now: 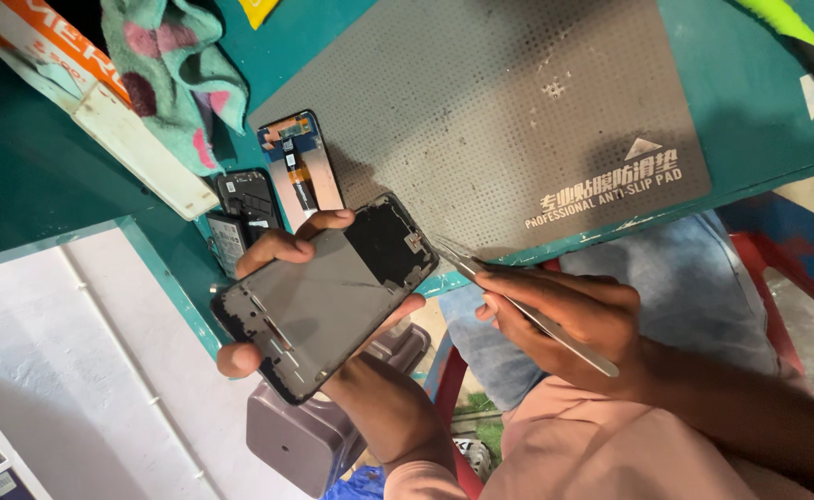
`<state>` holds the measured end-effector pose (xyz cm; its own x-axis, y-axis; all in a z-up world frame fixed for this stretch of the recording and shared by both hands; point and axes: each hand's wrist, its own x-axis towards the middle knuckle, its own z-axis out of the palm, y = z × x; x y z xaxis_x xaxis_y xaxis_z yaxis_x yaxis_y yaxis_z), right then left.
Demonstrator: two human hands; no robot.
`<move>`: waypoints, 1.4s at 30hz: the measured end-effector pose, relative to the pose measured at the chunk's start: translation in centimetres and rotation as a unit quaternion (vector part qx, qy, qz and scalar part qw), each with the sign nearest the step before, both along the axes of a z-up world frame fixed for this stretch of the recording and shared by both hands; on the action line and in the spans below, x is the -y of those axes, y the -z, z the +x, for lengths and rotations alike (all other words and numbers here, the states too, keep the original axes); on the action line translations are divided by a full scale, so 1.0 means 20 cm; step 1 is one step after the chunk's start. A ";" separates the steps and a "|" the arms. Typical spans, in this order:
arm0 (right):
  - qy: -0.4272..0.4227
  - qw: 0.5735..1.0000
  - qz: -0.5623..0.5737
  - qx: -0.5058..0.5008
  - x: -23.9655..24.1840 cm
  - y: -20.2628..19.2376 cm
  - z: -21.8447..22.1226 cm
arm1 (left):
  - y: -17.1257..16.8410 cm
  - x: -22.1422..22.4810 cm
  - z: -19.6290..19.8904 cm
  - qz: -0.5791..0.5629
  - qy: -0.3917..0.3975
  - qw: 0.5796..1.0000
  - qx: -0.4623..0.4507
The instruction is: The person disassembles a mobile phone using a metal pry tool, applies liquid from a bottle to the internal chassis, and uses tweezers to manipulate small internal components.
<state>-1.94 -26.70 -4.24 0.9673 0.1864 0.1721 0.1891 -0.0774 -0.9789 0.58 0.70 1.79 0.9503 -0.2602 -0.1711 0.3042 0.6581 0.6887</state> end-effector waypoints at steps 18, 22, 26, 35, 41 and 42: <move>0.009 1.000 -0.016 0.001 -0.04 0.01 0.01 | 0.02 -0.01 0.02 0.100 0.009 0.994 0.040; 0.013 1.000 -0.016 -0.007 -0.02 -0.01 0.00 | 0.02 -0.04 0.02 0.101 0.015 0.994 0.032; 0.026 0.999 -0.016 0.010 -0.01 -0.02 -0.02 | 0.04 -0.01 -0.02 0.104 -0.026 0.994 0.032; 0.021 1.000 -0.008 -0.003 -0.02 -0.02 -0.01 | 0.02 0.00 -0.02 0.087 -0.018 0.996 0.002; 0.015 1.000 0.011 -0.025 0.03 -0.02 -0.04 | 0.04 0.01 -0.03 0.116 -0.052 0.992 0.025; 0.019 1.000 0.004 -0.021 0.03 -0.03 -0.04 | 0.03 0.00 -0.02 0.112 -0.035 0.993 0.021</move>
<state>-2.64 -27.20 -3.67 0.9801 0.1485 0.1315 0.1439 -0.0765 -0.9866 0.20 0.74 1.16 0.9720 -0.1532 -0.1781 0.2319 0.5047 0.8316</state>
